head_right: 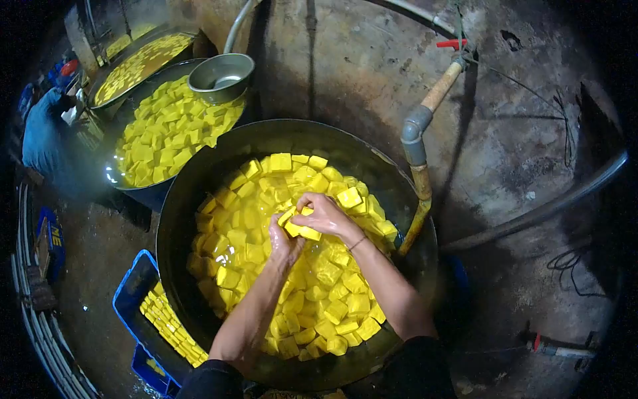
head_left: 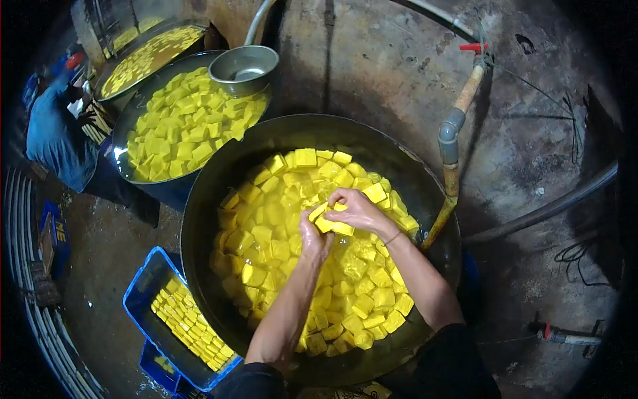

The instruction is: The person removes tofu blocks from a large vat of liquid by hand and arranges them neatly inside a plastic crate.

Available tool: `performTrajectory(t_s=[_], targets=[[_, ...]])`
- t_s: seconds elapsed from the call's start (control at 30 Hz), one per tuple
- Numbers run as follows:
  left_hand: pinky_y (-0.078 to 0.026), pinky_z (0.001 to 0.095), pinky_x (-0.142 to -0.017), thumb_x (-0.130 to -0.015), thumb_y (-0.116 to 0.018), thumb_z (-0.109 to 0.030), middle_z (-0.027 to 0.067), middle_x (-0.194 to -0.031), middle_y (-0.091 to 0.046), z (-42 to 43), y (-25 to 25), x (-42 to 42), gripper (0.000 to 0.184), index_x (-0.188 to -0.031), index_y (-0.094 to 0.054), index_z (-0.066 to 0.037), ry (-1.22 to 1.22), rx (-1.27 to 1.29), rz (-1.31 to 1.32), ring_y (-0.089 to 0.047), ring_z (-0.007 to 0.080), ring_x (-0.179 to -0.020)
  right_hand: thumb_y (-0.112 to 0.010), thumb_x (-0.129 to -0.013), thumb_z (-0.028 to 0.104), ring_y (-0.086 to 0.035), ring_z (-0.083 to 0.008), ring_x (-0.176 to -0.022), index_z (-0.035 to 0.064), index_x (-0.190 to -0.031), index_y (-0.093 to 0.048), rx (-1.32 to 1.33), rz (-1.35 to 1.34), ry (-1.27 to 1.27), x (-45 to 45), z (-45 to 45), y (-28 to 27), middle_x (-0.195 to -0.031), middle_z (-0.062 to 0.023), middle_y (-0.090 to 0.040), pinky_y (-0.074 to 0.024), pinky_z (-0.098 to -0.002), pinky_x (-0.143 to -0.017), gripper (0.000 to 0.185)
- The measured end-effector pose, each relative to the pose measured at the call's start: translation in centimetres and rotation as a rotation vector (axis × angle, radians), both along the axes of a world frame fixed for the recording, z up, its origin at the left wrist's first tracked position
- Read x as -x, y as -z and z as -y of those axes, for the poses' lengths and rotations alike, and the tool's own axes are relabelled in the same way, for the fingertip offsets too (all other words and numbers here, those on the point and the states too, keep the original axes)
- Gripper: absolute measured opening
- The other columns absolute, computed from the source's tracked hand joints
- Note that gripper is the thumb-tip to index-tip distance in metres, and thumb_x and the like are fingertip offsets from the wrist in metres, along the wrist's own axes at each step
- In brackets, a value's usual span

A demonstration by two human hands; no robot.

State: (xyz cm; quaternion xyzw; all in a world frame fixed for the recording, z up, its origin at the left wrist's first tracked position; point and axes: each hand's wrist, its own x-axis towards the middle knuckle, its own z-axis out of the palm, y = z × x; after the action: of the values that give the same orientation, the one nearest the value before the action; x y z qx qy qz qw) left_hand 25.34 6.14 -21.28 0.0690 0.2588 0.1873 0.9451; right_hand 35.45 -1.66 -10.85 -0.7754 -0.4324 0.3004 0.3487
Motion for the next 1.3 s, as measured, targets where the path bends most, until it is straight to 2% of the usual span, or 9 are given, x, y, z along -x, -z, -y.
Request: performTrajectory(t_s=[0.1, 0.23, 0.33, 0.5, 0.6, 0.73, 0.83, 1.13, 1.3], targets=[[-0.05, 0.0435, -0.087, -0.091, -0.043, -0.042, 0.0107, -0.1, -0.062, 1.2, 0.2, -0.8, 0.041, -0.108, -0.056, -0.008, -0.104, 0.103, 0.049, -0.06, 0.0269, -0.093, -0.076, -0.081, 0.026, -0.059, -0.0203, -0.09, 0.0029, -0.101, -0.059, -0.122, -0.068, -0.006, 1.1, -0.7, -1.3, -0.095, -0.0108, -0.062, -0.047, -0.0355, -0.081, 0.035], [-0.047, 0.0491, -0.092, -0.09, -0.044, -0.047, 0.0124, -0.106, -0.061, 0.8, -4.3, 0.3, 0.046, -0.111, -0.055, -0.007, -0.274, 0.246, 0.191, -0.06, 0.0298, -0.098, -0.062, -0.093, 0.039, -0.047, -0.0276, -0.123, 0.0047, -0.119, -0.059, -0.122, 0.652, 0.019, 3.7, -2.6, 1.0, -0.135, -0.0156, -0.048, -0.0405, -0.0393, -0.1, 0.044], [-0.051, 0.0488, -0.086, -0.086, -0.052, -0.044, 0.0137, -0.109, -0.061, -2.8, -4.8, 2.3, 0.047, -0.113, -0.054, -0.006, -0.31, 0.283, 0.25, -0.06, 0.0307, -0.098, -0.052, -0.096, 0.052, -0.062, -0.0216, -0.098, -0.001, -0.114, -0.063, 0.004, -0.488, 0.003, 2.2, -6.0, 0.8, -0.104, -0.01, -0.066, -0.0489, -0.0338, -0.086, 0.057], [-0.052, 0.0487, -0.081, -0.08, -0.058, -0.037, 0.0152, -0.106, -0.061, -10.9, -11.7, 6.9, 0.039, -0.105, -0.059, -0.007, -0.564, 0.18, 0.24, -0.059, 0.0324, -0.096, -0.059, -0.092, 0.026, -0.061, -0.0135, -0.087, 0.0024, -0.105, -0.066, 0.148, -0.359, -0.065, 4.9, -10.3, 5.2, -0.097, -0.0038, -0.066, -0.0494, -0.0278, -0.072, 0.028], [-0.052, 0.0519, -0.082, -0.08, -0.055, -0.04, 0.0172, -0.109, -0.059, -14.8, -14.1, 10.3, 0.045, -0.108, -0.059, -0.005, -0.628, 0.132, 0.347, -0.057, 0.0373, -0.098, -0.058, -0.088, 0.018, -0.06, -0.0191, -0.095, -0.0014, -0.117, -0.058, -0.003, 0.51, -0.373, 7.0, -13.1, 19.0, -0.108, -0.0101, -0.062, -0.0501, -0.0323, -0.078, 0.035], [-0.053, 0.0473, -0.077, -0.078, -0.059, -0.034, 0.0127, -0.101, -0.063, -17.0, -17.9, 16.9, 0.036, -0.101, -0.061, -0.007, -0.718, 0.143, 0.332, -0.06, 0.0312, -0.092, -0.061, -0.092, 0.02, -0.061, -0.0187, -0.094, -0.0011, -0.114, -0.056, -0.276, -1.061, 0.121, 8.1, -12.3, 20.9, -0.105, -0.0071, -0.062, -0.0516, -0.0313, -0.079, 0.031], [-0.052, 0.052, -0.083, -0.081, -0.054, -0.04, 0.018, -0.11, -0.059, -18.7, -16.4, 22.1, 0.045, -0.109, -0.059, -0.005, -0.769, 0.044, 0.324, -0.057, 0.0361, -0.101, -0.071, -0.086, 0.013, -0.064, -0.0148, -0.091, 0.0018, -0.12, -0.056, 0.157, -0.476, -0.127, 11.6, -12.6, 6.0, -0.104, -0.0078, -0.067, -0.0521, -0.029, -0.081, 0.038], [-0.054, 0.0421, -0.07, -0.084, -0.049, -0.033, 0.0113, -0.087, -0.066, -17.9, -2.4, 30.8, 0.029, -0.092, -0.061, -0.008, -0.64, 0.095, 0.103, -0.065, 0.0279, -0.077, -0.078, -0.078, 0.004, -0.064, -0.0103, -0.088, 0.0016, -0.113, -0.054, -0.048, -0.442, -0.321, 30.9, -16.0, -10.1, -0.1, -0.0071, -0.067, -0.0525, -0.0254, -0.079, 0.042], [-0.053, 0.0395, -0.079, -0.088, -0.046, -0.032, 0.0099, -0.087, -0.066, -16.2, -1.3, 36.4, 0.031, -0.093, -0.063, -0.006, -0.646, 0.194, 0.123, -0.065, 0.0259, -0.08, -0.084, -0.06, 0.034, -0.05, -0.0417, -0.113, 0.0036, -0.121, -0.054, -0.111, 0.541, -0.379, 39.7, -20.8, -6.4, -0.12, -0.0228, -0.051, -0.0394, -0.0451, -0.099, 0.075]])
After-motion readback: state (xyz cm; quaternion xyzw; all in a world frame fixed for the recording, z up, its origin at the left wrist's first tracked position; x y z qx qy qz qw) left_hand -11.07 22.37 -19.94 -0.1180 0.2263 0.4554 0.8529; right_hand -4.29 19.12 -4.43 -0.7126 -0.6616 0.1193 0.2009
